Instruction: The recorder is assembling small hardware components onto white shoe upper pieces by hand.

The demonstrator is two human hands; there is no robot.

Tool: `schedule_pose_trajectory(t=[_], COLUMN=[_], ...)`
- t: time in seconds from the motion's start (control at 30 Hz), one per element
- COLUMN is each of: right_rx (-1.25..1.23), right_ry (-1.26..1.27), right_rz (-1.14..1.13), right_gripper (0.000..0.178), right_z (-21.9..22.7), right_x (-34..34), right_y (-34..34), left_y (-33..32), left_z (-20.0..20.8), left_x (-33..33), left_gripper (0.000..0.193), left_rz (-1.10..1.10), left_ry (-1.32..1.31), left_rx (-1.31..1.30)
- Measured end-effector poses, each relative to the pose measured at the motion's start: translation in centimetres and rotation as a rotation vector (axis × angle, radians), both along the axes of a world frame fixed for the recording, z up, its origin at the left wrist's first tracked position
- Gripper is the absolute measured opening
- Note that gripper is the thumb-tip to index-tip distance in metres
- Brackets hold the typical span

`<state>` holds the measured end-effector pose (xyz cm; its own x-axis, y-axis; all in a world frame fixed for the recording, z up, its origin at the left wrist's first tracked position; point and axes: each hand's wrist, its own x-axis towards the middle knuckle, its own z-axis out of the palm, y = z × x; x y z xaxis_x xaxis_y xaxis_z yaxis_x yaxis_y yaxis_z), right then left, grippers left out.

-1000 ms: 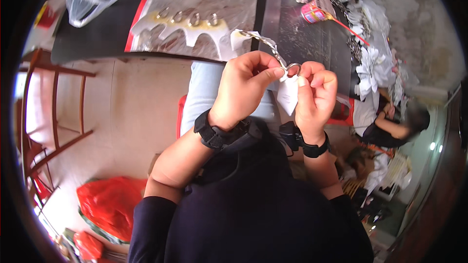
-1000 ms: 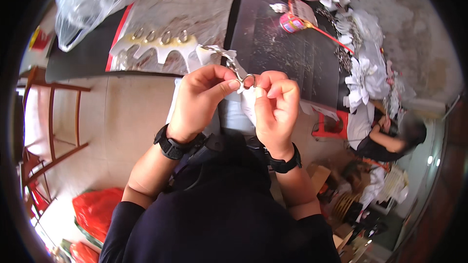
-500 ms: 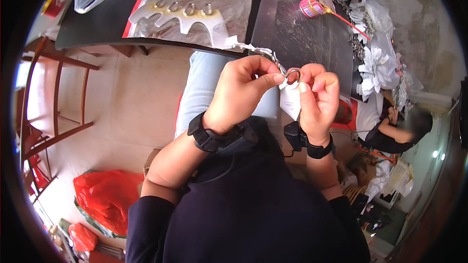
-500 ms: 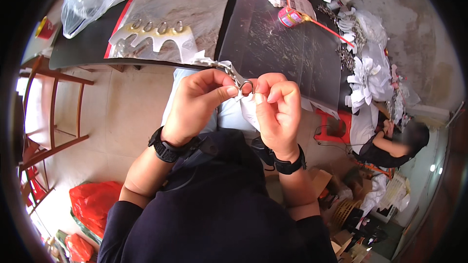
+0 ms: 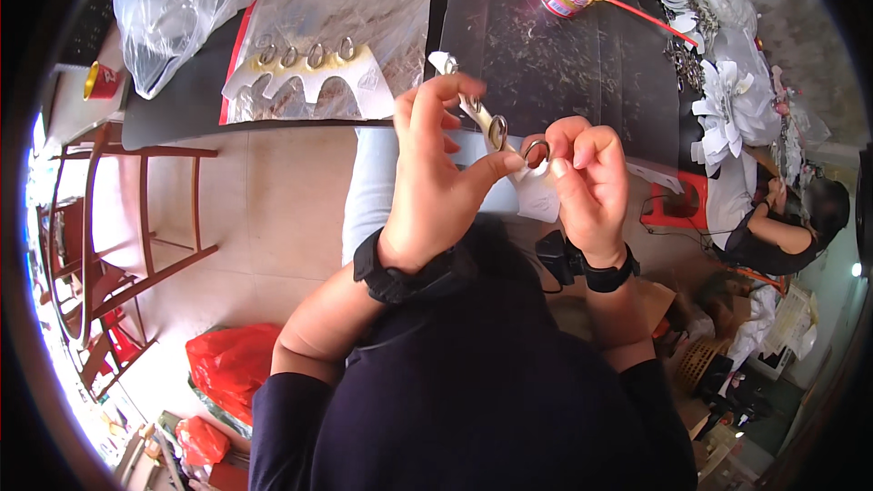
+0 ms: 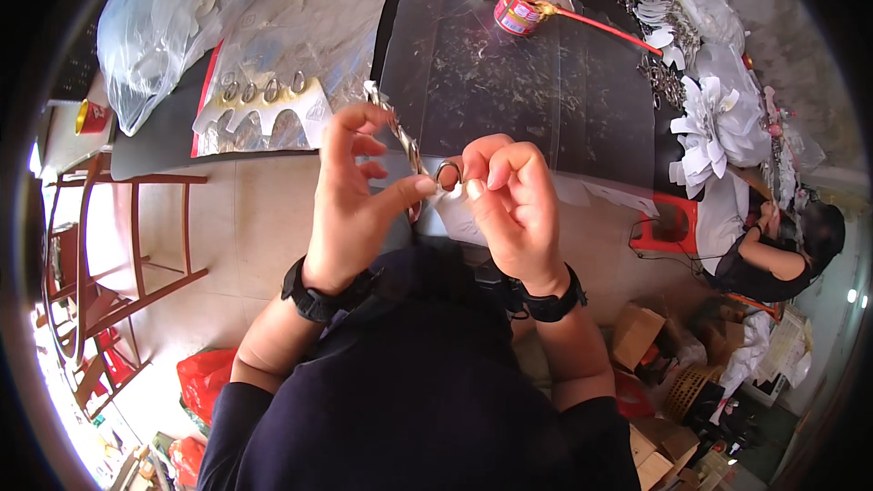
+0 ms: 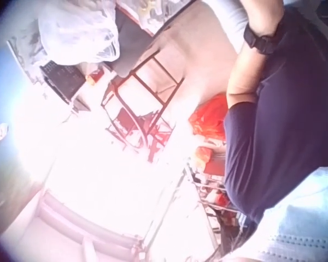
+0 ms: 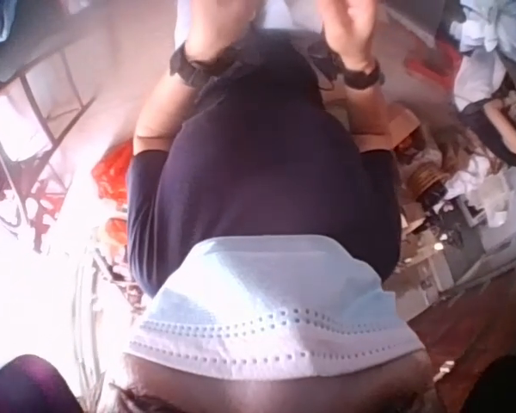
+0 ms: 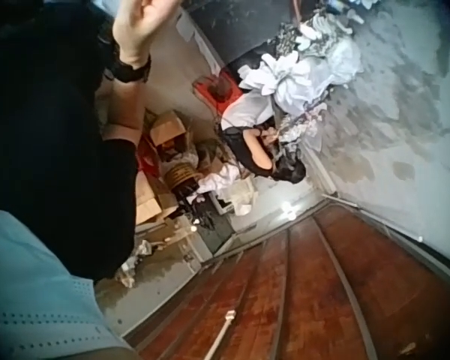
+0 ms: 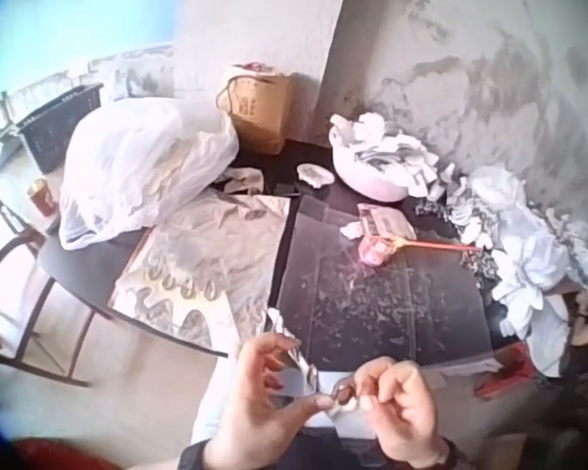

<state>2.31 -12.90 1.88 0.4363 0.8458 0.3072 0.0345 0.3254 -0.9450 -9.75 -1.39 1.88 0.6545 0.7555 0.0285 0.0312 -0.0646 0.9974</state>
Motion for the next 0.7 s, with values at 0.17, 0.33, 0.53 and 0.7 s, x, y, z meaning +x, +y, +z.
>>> schedule_pose_trajectory(t=[0.17,0.33,0.53,0.7], right_rx=[0.045,0.004,-0.160,-0.098], right_ry=[0.121,0.229,0.242,-0.369], right_rz=[0.029,0.035,-0.064,-0.381], right_gripper=[0.017,0.017,0.018,0.022], right_z=[0.1,-0.8,-1.3,-2.5], right_x=[1.0,1.4,1.1,0.8], right_y=[0.8,1.2,2.1,3.7], left_y=[0.8,1.8,3.7,3.3], left_z=[0.0,0.5,-0.2,0.1], left_x=[1.0,1.5,2.1,3.1], left_gripper=[0.028,0.020,0.011,0.011], left_rz=[-0.028,-0.091,-0.225,-0.159], left_ry=[-0.046,0.008,0.097,0.122], left_rx=[0.452,0.548,0.617,0.829])
